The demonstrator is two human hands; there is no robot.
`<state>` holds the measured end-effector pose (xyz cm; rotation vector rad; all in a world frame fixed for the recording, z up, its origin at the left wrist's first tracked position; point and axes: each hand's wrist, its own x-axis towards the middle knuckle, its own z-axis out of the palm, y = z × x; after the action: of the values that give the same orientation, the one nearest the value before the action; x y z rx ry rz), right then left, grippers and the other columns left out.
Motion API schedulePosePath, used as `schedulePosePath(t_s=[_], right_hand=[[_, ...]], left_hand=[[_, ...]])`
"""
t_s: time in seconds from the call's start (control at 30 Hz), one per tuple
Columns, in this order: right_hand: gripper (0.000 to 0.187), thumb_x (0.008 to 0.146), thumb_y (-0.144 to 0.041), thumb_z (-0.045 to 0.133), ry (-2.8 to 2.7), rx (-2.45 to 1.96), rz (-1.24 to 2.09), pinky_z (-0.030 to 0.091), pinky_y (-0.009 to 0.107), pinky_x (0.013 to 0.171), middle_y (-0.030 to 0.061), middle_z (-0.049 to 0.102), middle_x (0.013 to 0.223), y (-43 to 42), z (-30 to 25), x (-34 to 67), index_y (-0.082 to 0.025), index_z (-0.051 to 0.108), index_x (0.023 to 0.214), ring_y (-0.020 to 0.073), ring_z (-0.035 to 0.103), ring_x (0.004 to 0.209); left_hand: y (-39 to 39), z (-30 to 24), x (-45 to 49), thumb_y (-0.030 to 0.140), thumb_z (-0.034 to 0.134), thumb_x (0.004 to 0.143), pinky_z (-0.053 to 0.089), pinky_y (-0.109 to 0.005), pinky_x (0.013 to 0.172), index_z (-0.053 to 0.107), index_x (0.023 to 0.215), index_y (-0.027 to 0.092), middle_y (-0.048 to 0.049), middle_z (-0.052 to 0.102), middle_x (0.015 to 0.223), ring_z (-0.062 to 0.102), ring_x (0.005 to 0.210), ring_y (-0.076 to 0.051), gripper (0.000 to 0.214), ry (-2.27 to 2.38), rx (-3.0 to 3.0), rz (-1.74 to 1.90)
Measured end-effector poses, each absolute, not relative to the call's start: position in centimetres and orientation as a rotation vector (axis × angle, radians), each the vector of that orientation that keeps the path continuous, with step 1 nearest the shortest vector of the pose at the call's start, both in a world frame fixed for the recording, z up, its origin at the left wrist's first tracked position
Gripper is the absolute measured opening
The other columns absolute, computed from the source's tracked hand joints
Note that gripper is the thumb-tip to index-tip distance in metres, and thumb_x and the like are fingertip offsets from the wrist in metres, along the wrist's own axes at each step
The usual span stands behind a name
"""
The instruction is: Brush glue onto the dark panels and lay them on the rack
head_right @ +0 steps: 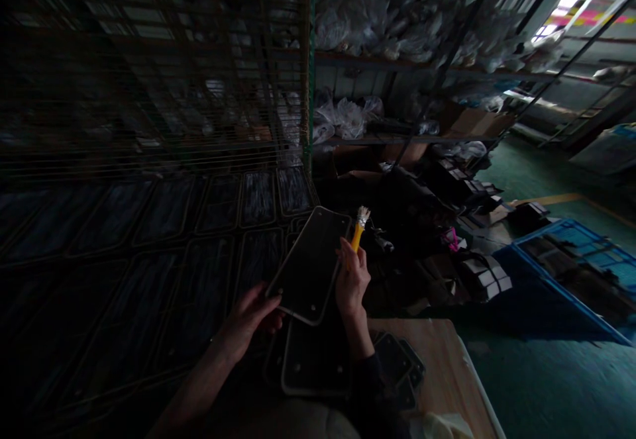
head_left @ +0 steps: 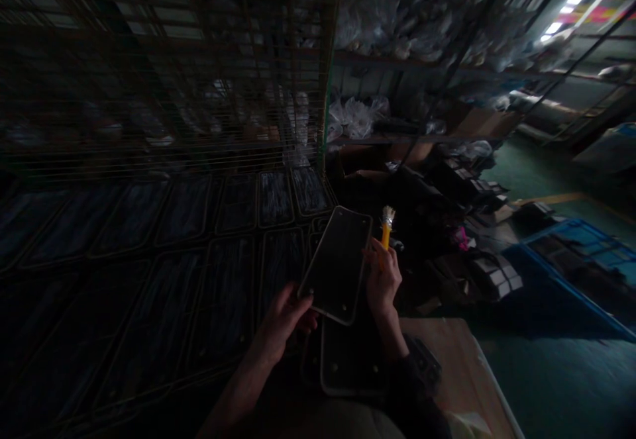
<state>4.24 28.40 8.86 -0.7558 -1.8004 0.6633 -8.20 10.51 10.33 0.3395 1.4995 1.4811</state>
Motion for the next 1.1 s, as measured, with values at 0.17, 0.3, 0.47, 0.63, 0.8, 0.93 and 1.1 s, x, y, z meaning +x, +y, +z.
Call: schedulePosePath(t_s=[0.17,0.3,0.47,0.63,0.8,0.93,1.1], right_hand=[[0.037,0.099,-0.021,0.034,-1.914,-0.868,0.613,0.056,0.032,0.08,0.0089,0.058,0.113,28.5,8.4,4.5,-0.026,0.055,0.13,0.0192,0.066,0.089],[0.04,0.097,-0.02,0.037,-1.987,-0.975,0.562,0.055,0.032,0.08,0.0083,0.06,0.111,28.3,8.1,4.5,-0.027,0.053,0.132,0.0214,0.065,0.091],[0.039,0.097,-0.02,0.036,-2.003,-1.004,0.521,0.056,0.029,0.072,0.0076,0.061,0.107,28.2,7.9,4.3,-0.028,0.055,0.131,0.0207,0.066,0.087],[0.039,0.096,-0.018,0.038,-2.003,-0.991,0.497,0.056,0.032,0.076,0.0095,0.061,0.109,28.3,7.6,4.2,-0.025,0.056,0.129,0.0224,0.066,0.089],[0.038,0.095,-0.017,0.038,-1.937,-0.979,0.563,0.056,0.032,0.075,0.0091,0.061,0.113,28.2,8.1,4.1,-0.025,0.057,0.128,0.0212,0.066,0.089],[0.032,0.097,-0.024,0.041,-1.851,-0.929,0.594,0.054,0.036,0.087,0.0088,0.062,0.116,28.8,8.5,4.5,-0.022,0.057,0.125,0.0229,0.063,0.104],[0.033,0.101,-0.03,0.036,-1.789,-0.901,0.684,0.058,0.033,0.081,0.0087,0.065,0.114,28.9,10.2,6.7,-0.02,0.054,0.128,0.0192,0.069,0.091]], left_hand=[[10.3,10.8,-8.6,0.036,0.072,0.075,0.054,-0.023,0.051,0.056,0.102,0.017,-0.0023,0.07,0.079,0.07,0.06,-0.017,0.037,1.441,0.3,1.519],[10.9,11.5,-9.9,0.029,0.073,0.074,0.056,-0.022,0.054,0.06,0.096,0.015,-0.003,0.072,0.074,0.07,0.062,-0.016,0.029,1.173,0.129,1.661],[11.7,12.4,-11.3,0.024,0.074,0.072,0.053,-0.02,0.05,0.061,0.093,0.017,-0.0001,0.07,0.068,0.068,0.057,-0.014,0.027,1.083,0.198,1.783],[11.1,14.8,-11.8,0.023,0.071,0.077,0.047,-0.019,0.045,0.057,0.101,0.022,0.0038,0.065,0.065,0.063,0.051,-0.012,0.028,1.079,0.409,1.938],[9.1,14.8,-9.8,0.032,0.063,0.085,0.046,-0.024,0.045,0.053,0.104,0.024,0.0029,0.063,0.057,0.06,0.046,-0.015,0.023,1.123,0.576,1.665],[6.7,11.9,-7.0,0.04,0.061,0.085,0.05,-0.028,0.053,0.047,0.121,0.019,-0.0025,0.068,0.059,0.066,0.054,-0.019,0.043,1.232,0.41,1.453],[5.1,9.5,-5.2,0.048,0.066,0.079,0.054,-0.03,0.058,0.036,0.132,0.011,-0.0091,0.072,0.071,0.07,0.062,-0.022,0.071,1.376,0.27,1.32]])
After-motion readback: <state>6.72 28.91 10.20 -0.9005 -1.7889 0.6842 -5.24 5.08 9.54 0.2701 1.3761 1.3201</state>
